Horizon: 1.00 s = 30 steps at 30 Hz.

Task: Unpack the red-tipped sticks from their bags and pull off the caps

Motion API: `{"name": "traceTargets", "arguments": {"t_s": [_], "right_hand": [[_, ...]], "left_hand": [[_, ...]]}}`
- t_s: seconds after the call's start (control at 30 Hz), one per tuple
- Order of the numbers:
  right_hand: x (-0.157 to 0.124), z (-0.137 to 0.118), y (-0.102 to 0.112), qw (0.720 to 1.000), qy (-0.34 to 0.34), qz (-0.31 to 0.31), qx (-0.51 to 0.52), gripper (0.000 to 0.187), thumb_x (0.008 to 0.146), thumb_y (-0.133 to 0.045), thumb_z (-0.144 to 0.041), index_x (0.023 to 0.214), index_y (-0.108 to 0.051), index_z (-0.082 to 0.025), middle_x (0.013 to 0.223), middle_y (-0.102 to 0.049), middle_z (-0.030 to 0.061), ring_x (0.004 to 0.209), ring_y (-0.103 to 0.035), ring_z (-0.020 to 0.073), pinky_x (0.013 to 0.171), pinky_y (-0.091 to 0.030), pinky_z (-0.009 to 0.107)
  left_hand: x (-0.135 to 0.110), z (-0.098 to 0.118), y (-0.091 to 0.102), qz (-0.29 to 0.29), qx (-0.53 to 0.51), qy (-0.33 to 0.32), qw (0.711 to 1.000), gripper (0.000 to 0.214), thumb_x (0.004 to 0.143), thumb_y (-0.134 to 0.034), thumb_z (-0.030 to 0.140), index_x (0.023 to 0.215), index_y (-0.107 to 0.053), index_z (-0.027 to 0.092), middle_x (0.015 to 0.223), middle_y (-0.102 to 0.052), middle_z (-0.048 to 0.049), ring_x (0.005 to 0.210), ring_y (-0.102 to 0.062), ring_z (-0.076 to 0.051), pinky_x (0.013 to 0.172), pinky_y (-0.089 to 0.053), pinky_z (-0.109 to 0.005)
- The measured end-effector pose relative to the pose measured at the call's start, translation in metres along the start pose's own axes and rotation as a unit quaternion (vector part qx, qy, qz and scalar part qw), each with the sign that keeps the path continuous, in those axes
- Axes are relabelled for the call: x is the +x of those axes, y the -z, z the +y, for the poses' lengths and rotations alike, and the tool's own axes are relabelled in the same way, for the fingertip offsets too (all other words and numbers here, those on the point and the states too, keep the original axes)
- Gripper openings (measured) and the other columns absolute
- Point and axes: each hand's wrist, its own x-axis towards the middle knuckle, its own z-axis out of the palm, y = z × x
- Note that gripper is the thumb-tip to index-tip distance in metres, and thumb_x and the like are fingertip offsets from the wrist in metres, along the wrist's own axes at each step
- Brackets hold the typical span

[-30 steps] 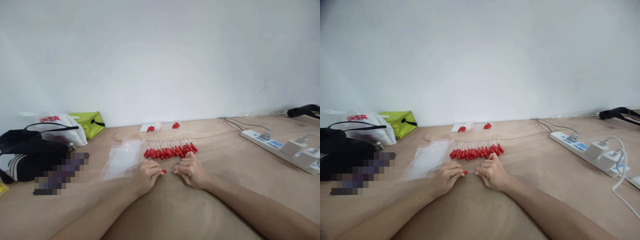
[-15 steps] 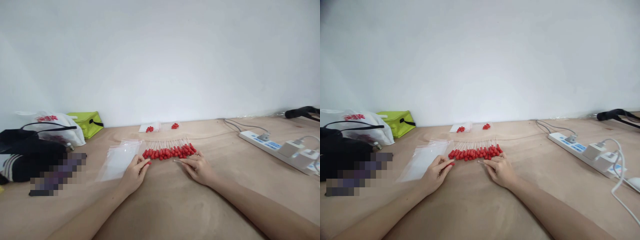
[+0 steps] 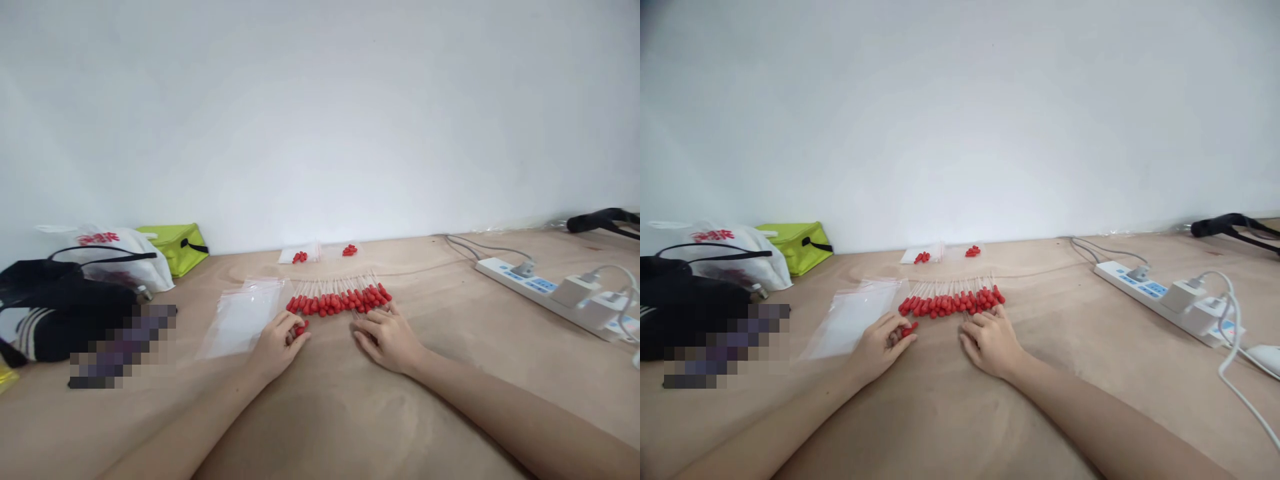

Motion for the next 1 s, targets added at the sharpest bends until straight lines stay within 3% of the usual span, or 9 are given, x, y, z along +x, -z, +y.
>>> {"name": "traceTargets", "arguments": {"t_s": [0.23,0.33,0.43,0.57,0.73,0.83,1.0], "right_hand": [[0.001,-0.002,0.005,0.997,-0.007,-0.058,0.042,0.033,0.076,-0.049,-0.047,0.094,-0.061,-0.021,0.076,-0.058,0.0028,0.072,-0.050,0.0158,0.071,-0.025,0.033],[0.000,-0.001,0.003,0.998,-0.021,-0.031,0.056,0.034,0.077,-0.049,-0.048,0.094,-0.061,-0.020,0.075,-0.058,0.0028,0.071,-0.051,0.0155,0.071,-0.025,0.032],[0.000,0.002,0.001,0.995,-0.062,0.039,0.063,0.029,0.082,-0.044,-0.041,0.091,-0.061,-0.019,0.073,-0.058,0.0028,0.071,-0.051,0.0144,0.071,-0.025,0.031],[0.000,0.012,-0.002,0.981,-0.126,0.110,0.094,0.029,0.088,-0.036,-0.032,0.084,-0.062,-0.021,0.074,-0.061,0.0020,0.073,-0.053,0.0131,0.072,-0.025,0.030],[0.001,0.022,-0.004,0.965,-0.192,0.131,0.124,0.030,0.088,-0.035,-0.031,0.075,-0.060,-0.021,0.070,-0.060,-0.0001,0.072,-0.052,0.0132,0.071,-0.025,0.029],[0.002,0.021,-0.002,0.963,-0.203,0.124,0.126,0.030,0.088,-0.036,-0.032,0.071,-0.059,-0.021,0.068,-0.058,-0.0009,0.071,-0.052,0.0130,0.071,-0.024,0.029],[0.002,0.018,-0.001,0.968,-0.183,0.120,0.123,0.028,0.087,-0.036,-0.031,0.074,-0.059,-0.021,0.071,-0.060,-0.0002,0.072,-0.052,0.0136,0.073,-0.026,0.031]], "left_hand": [[-0.002,0.002,0.002,-0.028,-0.013,-0.006,0.999,0.011,0.077,-0.052,0.025,0.084,-0.055,0.017,0.071,-0.052,0.0001,0.053,-0.049,-0.008,0.049,-0.045,-0.019],[0.000,0.002,0.003,0.024,0.030,-0.033,0.999,0.015,0.077,-0.053,0.026,0.089,-0.055,0.018,0.081,-0.056,-0.0033,0.073,-0.054,-0.014,0.066,-0.047,-0.026],[0.010,0.003,0.004,0.068,0.088,-0.034,0.993,0.015,0.076,-0.055,0.028,0.087,-0.057,0.019,0.082,-0.058,-0.0037,0.081,-0.053,-0.018,0.074,-0.043,-0.033],[0.032,0.011,0.000,0.039,0.142,-0.006,0.989,0.015,0.074,-0.056,0.030,0.083,-0.060,0.019,0.082,-0.059,-0.0035,0.082,-0.052,-0.020,0.075,-0.040,-0.035],[0.056,0.018,-0.019,0.006,0.176,-0.004,0.984,0.023,0.071,-0.061,0.037,0.086,-0.062,0.020,0.088,-0.060,-0.0046,0.088,-0.050,-0.023,0.077,-0.037,-0.038],[0.062,0.017,-0.030,0.012,0.179,-0.035,0.983,0.018,0.071,-0.062,0.035,0.080,-0.062,0.020,0.084,-0.061,-0.0037,0.085,-0.051,-0.023,0.074,-0.036,-0.038],[0.060,0.016,-0.030,0.105,0.113,-0.108,0.982,0.016,0.082,-0.049,0.027,0.078,-0.061,0.017,0.071,-0.060,-0.0029,0.072,-0.053,-0.017,0.068,-0.041,-0.032]]}}
